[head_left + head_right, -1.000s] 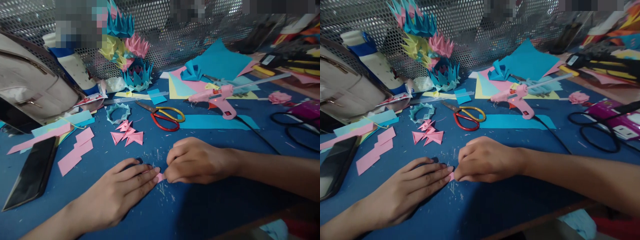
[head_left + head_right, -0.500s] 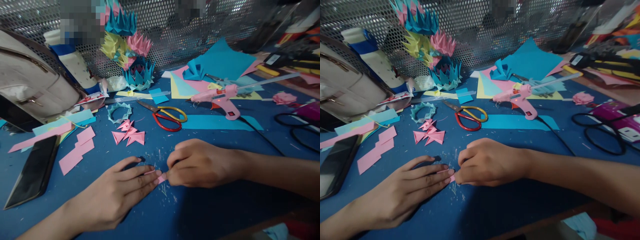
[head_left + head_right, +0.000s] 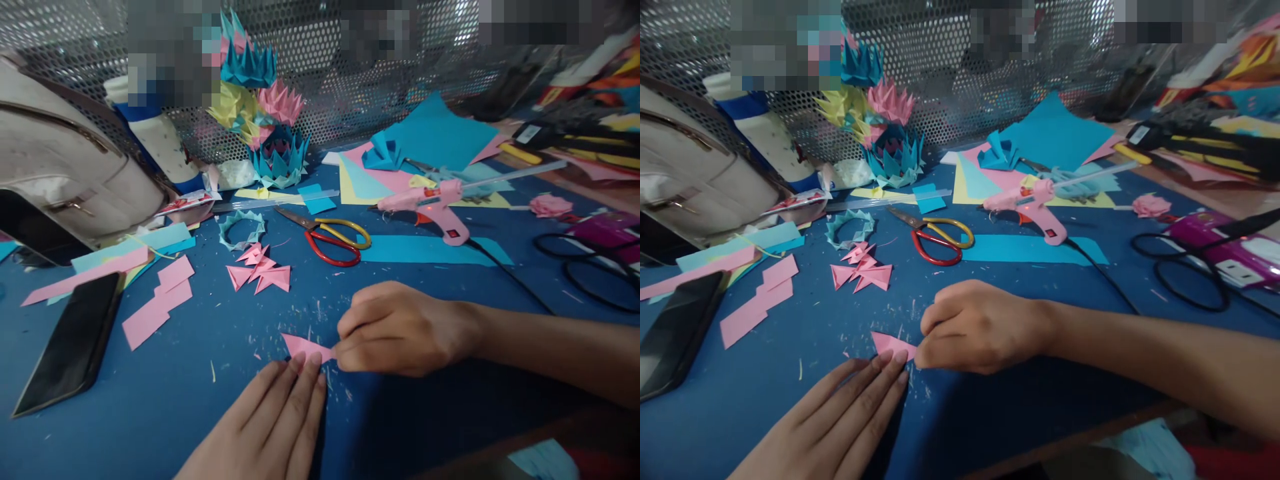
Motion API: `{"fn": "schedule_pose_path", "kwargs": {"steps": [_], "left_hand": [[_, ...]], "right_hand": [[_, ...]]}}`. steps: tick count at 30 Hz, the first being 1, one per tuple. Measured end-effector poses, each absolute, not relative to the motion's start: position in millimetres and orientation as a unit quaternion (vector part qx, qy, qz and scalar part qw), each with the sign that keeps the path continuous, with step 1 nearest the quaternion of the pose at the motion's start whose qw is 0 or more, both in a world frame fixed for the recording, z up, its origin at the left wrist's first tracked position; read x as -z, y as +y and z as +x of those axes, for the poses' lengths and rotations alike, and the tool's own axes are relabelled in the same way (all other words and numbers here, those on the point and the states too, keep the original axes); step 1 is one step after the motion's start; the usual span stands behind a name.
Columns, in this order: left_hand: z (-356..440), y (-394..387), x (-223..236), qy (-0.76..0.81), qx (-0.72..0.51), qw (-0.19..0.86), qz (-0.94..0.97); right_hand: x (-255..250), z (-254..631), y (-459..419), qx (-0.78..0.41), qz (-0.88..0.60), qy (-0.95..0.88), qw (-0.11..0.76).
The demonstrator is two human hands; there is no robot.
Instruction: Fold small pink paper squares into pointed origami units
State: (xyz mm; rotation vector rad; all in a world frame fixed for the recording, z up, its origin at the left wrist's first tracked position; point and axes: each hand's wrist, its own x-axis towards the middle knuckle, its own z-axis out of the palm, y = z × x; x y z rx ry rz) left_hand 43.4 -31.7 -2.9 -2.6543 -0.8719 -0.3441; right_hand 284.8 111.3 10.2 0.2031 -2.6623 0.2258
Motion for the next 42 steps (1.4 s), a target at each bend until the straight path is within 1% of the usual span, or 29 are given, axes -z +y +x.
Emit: {"fn": "schedule_pose_path", "kwargs": {"steps": [8,16,22,25,27,29,31,32,34,36,39,42], "left_hand": [[42.6,-30.7,1.5,-0.308,0.134,0.17,-0.926],[44.4,-26.1,-6.9,-0.298,0.148,0.169,-0.928],[43.6,-31.7,1.1,-0.311,0.169,0.148,-0.923],[41.3,-32.8,1.9,-0.306,0.159,0.137,-0.929],[38.5,-28.1,-1.2,-0.297,0.167,0.098,-0.935],[34.7,-19.0,-5.7,-0.293,0.204,0.003,-0.934],[30.5,-8.3,-9.4,-0.317,0.26,-0.121,-0.904],[28.6,-3.5,-10.4,-0.332,0.27,-0.142,-0.892],[25.6,3.6,-10.7,-0.358,0.281,-0.163,-0.875],[24.2,7.1,-9.2,-0.371,0.277,-0.167,-0.87],[24.5,8.7,-5.9,-0.377,0.268,-0.171,-0.87],[26.4,10.5,-3.3,-0.382,0.265,-0.164,-0.87]], "right_hand": [[-8.6,278.2,104.8,-0.116,-0.011,-0.976,0.182],[-8.5,263.0,109.9,-0.132,-0.027,-0.982,0.13],[-11.9,247.4,115.3,-0.103,-0.008,-0.984,0.144],[-14.5,241.3,116.9,-0.119,-0.016,-0.983,0.137],[-18.2,240.0,116.6,-0.154,-0.024,-0.98,0.124],[-22.6,240.9,115.8,-0.212,-0.048,-0.968,0.122],[-25.9,243.5,115.0,-0.275,-0.089,-0.947,0.143],[-26.5,245.0,114.7,-0.296,-0.108,-0.936,0.156],[-24.4,247.6,114.4,-0.311,-0.128,-0.926,0.171],[-18.3,249.1,114.4,-0.299,-0.111,-0.933,0.167],[-6.1,248.6,113.8,-0.242,-0.064,-0.956,0.155],[2.3,247.2,112.2,-0.178,-0.061,-0.971,0.147]]}}
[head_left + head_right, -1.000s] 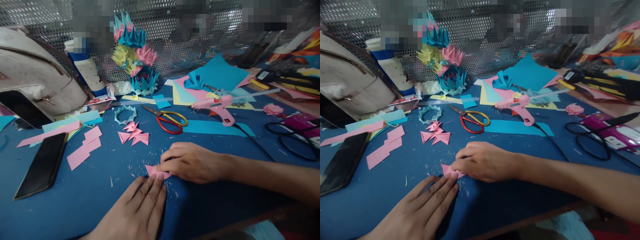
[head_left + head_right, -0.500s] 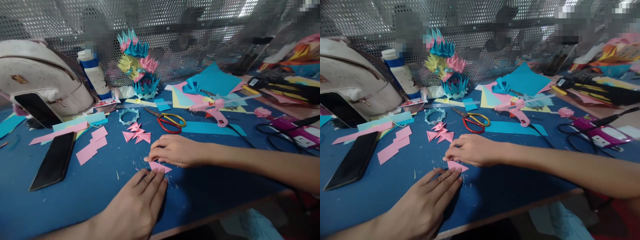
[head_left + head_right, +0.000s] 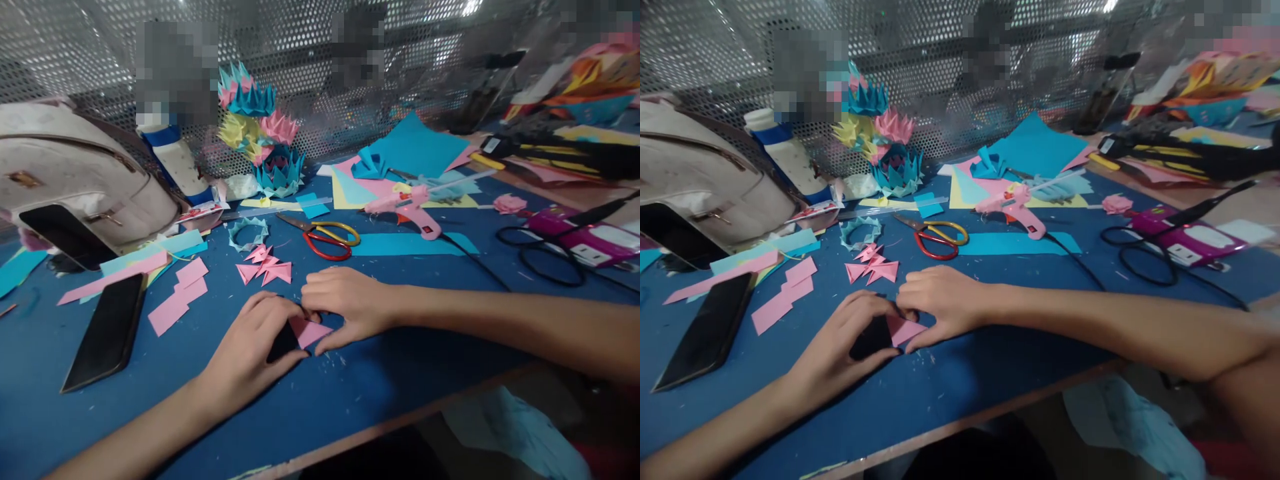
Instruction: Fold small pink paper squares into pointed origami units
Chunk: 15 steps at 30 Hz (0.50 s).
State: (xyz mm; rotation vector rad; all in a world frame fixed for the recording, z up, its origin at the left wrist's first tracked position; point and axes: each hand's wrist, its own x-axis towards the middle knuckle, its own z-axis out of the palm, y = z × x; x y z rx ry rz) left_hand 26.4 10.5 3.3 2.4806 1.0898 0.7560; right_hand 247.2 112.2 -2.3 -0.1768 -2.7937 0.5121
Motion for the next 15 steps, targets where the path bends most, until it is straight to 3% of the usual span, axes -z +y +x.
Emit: {"fn": "schedule_pose_path", "kwargs": {"steps": [8,15], "left_hand": [[33.0,14.7,0.0,0.396,-0.289,0.118,0.864],[33.4,7.1,0.3,0.376,-0.274,0.025,0.885]], "right_hand": [[2.7,250.6,107.5,-0.185,-0.077,-0.966,0.166],[1.2,251.5,100.7,-0.282,-0.165,-0.927,0.184]]}}
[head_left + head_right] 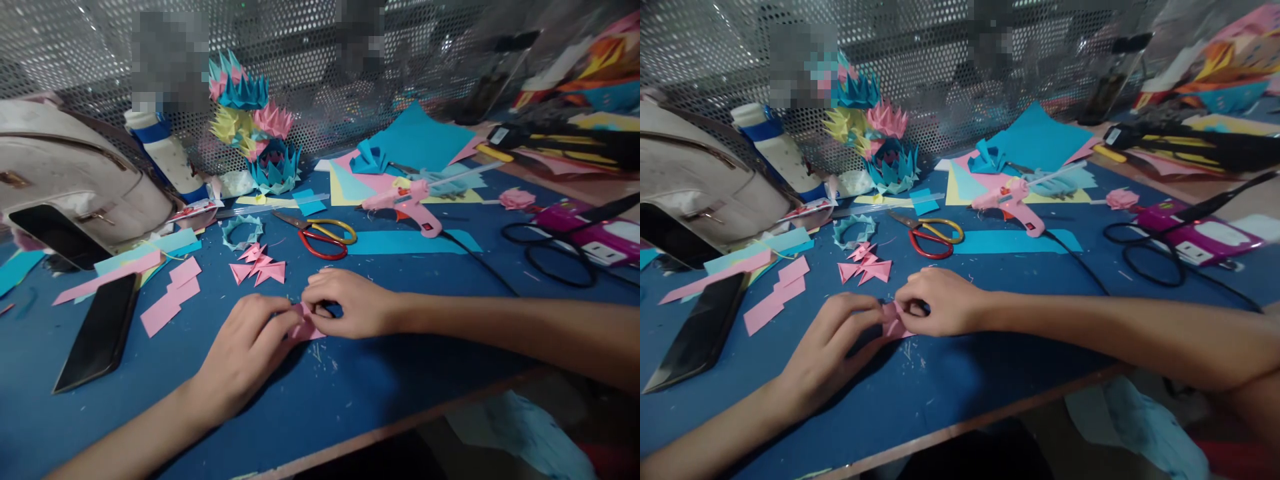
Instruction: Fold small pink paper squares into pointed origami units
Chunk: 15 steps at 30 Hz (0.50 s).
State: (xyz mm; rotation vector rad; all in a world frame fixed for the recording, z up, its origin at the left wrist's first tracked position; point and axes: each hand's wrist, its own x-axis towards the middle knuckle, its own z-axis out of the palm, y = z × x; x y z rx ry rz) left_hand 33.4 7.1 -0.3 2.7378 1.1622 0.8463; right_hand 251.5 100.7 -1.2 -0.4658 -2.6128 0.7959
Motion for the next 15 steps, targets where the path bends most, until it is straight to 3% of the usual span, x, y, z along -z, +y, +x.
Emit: {"fn": "schedule_pose_path", "kwargs": {"steps": [7,12,15], "left_hand": [[30.4,6.1,-0.6,0.289,-0.201,0.01,0.936],[29.6,7.0,-1.2,0.291,-0.177,0.015,0.94],[28.0,6.9,-1.2,0.292,-0.177,0.02,0.94]], "right_hand": [[-7.8,255.9,100.8,-0.313,-0.179,-0.92,0.156],[-13.3,260.7,120.9,-0.457,-0.108,-0.874,0.12],[-13.1,261.8,128.4,-0.456,-0.058,-0.881,0.11]]}}
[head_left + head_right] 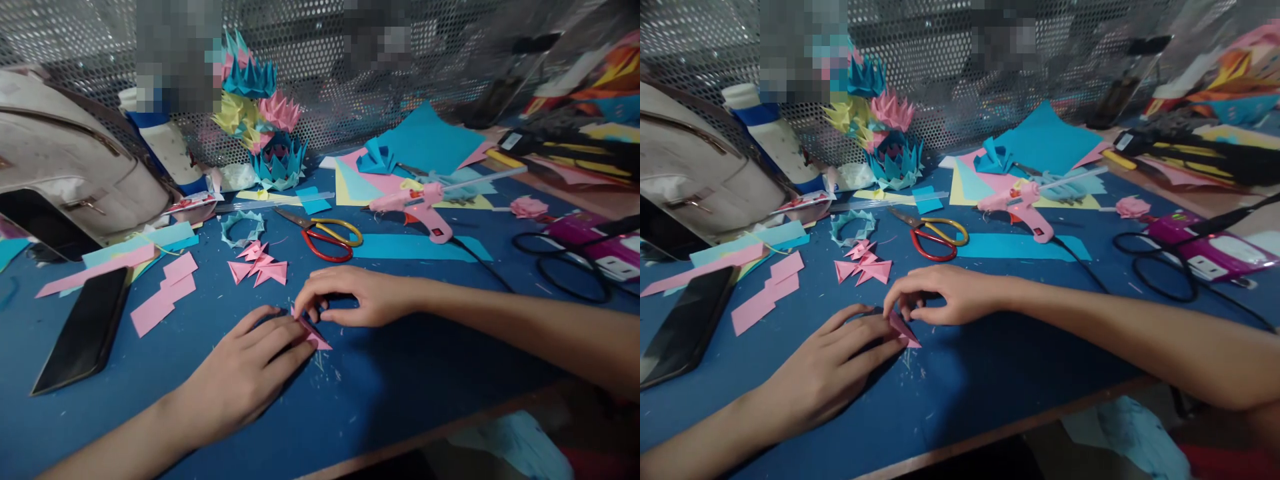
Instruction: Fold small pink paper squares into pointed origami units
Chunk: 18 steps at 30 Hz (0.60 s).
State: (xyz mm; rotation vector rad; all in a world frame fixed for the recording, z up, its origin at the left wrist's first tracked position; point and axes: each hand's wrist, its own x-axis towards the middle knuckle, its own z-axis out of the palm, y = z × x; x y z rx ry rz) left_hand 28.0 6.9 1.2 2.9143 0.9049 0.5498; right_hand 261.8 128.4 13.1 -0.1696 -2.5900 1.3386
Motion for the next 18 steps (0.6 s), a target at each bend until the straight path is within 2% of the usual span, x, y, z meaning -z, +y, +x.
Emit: {"fn": "schedule_pose_path", "kwargs": {"steps": [6,10,18], "left_hand": [[25.7,6.5,-0.3,0.295,-0.173,0.02,0.94],[24.8,6.1,0.8,0.283,-0.176,0.028,0.942],[26.0,6.8,-2.0,0.283,-0.192,0.032,0.939]], "right_hand": [[-13.0,260.3,127.8,-0.385,-0.025,-0.916,0.114],[-7.1,260.8,129.7,-0.332,-0.009,-0.93,0.154],[0.0,262.5,131.6,-0.285,0.03,-0.94,0.182]]}}
